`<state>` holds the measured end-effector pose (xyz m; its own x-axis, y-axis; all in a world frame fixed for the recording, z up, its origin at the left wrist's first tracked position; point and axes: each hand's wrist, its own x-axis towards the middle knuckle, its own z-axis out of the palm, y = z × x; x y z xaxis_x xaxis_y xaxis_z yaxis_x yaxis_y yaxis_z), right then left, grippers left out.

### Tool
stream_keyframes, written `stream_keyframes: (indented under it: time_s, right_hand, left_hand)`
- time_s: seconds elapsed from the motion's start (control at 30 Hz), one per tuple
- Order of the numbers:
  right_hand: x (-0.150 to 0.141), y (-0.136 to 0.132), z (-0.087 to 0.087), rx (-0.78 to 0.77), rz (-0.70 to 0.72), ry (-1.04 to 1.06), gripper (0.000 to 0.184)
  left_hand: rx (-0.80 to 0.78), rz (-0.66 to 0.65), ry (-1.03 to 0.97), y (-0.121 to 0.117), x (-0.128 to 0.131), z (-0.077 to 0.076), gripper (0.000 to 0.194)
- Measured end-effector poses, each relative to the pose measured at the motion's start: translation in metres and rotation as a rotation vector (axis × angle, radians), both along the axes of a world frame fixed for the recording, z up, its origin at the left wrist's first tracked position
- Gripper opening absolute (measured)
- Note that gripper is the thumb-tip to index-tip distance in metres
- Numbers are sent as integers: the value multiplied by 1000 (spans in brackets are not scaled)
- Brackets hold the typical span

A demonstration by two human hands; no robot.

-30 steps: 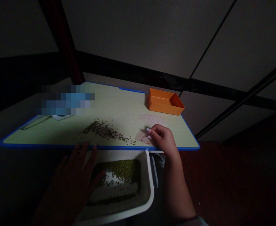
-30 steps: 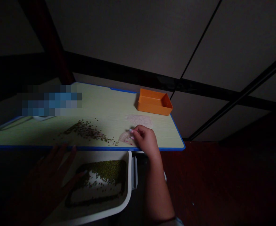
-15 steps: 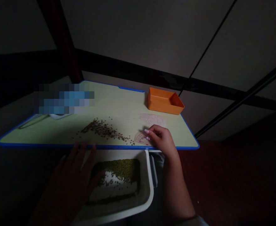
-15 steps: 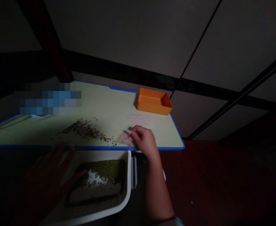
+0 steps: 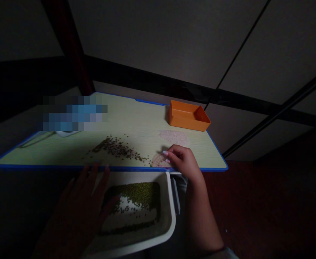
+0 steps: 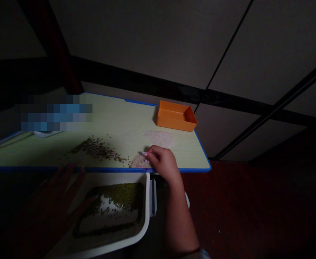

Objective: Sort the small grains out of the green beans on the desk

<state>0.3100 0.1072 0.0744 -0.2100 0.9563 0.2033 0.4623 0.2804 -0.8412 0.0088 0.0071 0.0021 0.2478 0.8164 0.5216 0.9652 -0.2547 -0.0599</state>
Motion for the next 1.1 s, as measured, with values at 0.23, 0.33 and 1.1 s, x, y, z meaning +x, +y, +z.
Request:
stream_keyframes:
  time_s: [0.23, 0.33, 1.1]
  right_hand:
    - [0, -1, 1, -8, -1, 23, 27]
    - [0, -1, 1, -9, 12, 32, 27]
    - [-8, -2, 2, 23, 46, 99, 26]
  left_hand:
    - [-20, 24, -7, -1, 1, 1, 72]
    - [-1, 13, 1, -1, 0, -1, 73]
    - [56, -17, 7, 1, -3, -5, 79]
